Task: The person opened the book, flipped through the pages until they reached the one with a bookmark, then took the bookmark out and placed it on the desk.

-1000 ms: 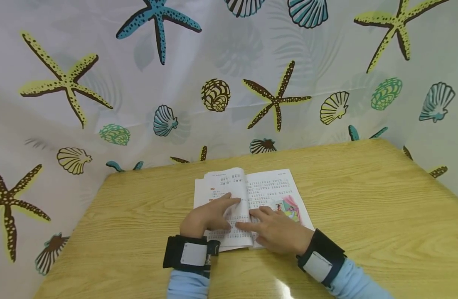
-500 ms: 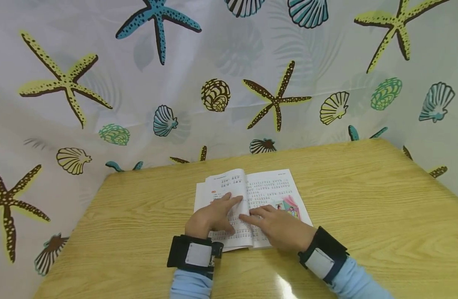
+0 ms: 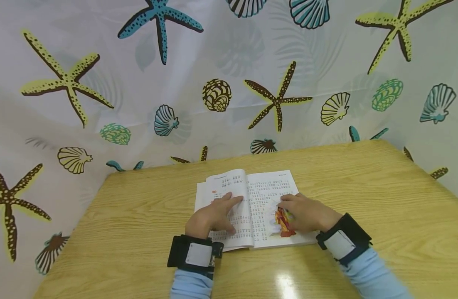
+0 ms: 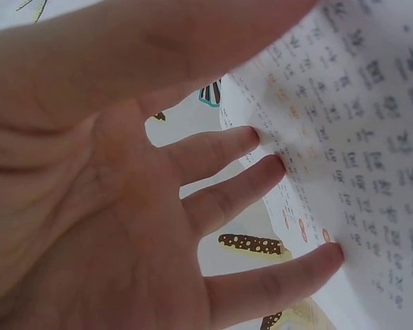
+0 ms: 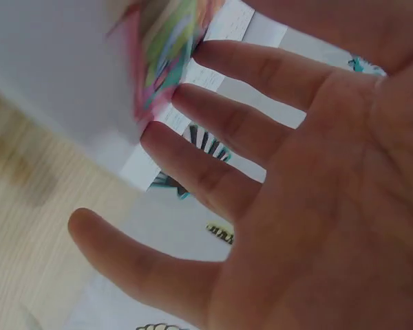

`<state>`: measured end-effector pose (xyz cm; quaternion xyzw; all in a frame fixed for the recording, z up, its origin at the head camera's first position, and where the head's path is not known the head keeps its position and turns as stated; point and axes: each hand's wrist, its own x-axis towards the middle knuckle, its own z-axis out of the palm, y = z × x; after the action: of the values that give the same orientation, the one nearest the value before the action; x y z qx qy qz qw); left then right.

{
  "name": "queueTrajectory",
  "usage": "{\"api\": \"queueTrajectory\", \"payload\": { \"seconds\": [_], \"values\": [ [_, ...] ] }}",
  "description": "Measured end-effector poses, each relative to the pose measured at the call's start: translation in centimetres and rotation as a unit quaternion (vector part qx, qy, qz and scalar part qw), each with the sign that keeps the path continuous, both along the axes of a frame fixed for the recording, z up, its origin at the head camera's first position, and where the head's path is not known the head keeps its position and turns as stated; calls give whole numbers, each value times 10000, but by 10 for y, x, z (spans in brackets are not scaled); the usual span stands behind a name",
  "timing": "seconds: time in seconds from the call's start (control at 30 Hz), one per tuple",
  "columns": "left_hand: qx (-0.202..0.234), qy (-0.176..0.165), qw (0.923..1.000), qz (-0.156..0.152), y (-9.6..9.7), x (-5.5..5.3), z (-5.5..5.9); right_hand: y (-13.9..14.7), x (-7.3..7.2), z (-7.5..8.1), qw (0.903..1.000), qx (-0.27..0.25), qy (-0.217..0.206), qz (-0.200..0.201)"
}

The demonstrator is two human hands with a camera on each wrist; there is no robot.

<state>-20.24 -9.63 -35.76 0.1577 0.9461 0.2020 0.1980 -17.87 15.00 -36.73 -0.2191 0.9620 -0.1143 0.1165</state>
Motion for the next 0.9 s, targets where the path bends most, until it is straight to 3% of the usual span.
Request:
{"api": "queueTrajectory", "payload": {
  "seconds": [0.33,0.77,0.9],
  "values": [
    [26,8,10000,-1,0,1,1,22,-8,0,9995,-162,-43,-267],
    [56,33,10000,-50,-1,0,-1,24,-8,-1,9989,-182,-177,-404],
    [63,16,10000,-42,-1,0,-1,25,-8,0,9967,1,-249,-774]
  ]
}}
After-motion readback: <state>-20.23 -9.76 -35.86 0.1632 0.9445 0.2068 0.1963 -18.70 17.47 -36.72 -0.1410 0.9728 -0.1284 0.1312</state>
